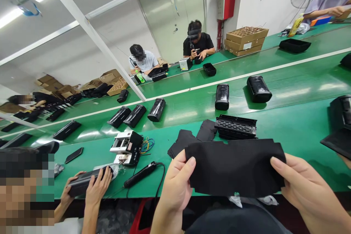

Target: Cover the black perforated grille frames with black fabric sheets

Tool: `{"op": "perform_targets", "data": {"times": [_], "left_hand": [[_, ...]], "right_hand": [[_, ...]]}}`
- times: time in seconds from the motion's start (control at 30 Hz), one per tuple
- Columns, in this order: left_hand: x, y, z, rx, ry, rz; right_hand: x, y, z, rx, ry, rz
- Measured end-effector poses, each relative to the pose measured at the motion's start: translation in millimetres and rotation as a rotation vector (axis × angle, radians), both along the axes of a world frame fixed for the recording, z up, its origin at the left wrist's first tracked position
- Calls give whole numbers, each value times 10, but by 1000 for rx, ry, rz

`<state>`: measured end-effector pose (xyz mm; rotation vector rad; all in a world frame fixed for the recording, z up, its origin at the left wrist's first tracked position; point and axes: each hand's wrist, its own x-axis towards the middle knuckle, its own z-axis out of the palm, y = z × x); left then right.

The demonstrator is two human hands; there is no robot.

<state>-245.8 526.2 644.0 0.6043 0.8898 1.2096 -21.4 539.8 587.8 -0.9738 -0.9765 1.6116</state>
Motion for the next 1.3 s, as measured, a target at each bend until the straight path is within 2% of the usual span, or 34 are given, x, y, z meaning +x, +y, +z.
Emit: {"op": "perform_targets", "data": {"times": [0.07,0.13,0.17,0.2,0.23,0.33,0.4,0.53,0.73,0.97,1.03,1.13,1.2,1.3], "left_hand": [[35,2,-22,-15,31,13],[95,24,-73,-37,58,20],[132,41,-109,-43,74,16],[171,59,-150,-41,91,6],[208,77,-194,-32,108,-6],[287,117,-320,16,146,-26],[300,129,-387,25,140,-48],[260,164,-517,-56,96,-123],[225,273,-734,-150,60,-107],[343,281,-805,-152,150,-118],[354,288,-829,-154,143,-108],[307,306,-927,-191,75,-86],[221,301,-1027,-226,45,-59],[-17,242,-1147,-288,98,45]], "right_hand": [[-55,21,8,130,-208,-174],[-162,30,21,376,-488,-412],[-230,26,22,518,-619,-461],[-302,18,17,647,-728,-441],[-374,9,4,746,-808,-360],[-544,6,-79,834,-909,-81],[-598,40,-154,814,-907,-32],[-594,159,-286,730,-794,46],[-510,267,-447,467,-651,15],[-518,230,-532,495,-614,42],[-516,228,-567,425,-577,2],[-461,252,-681,203,-446,-121],[-385,290,-794,42,-275,-239],[-223,373,-994,-111,34,-419]]}}
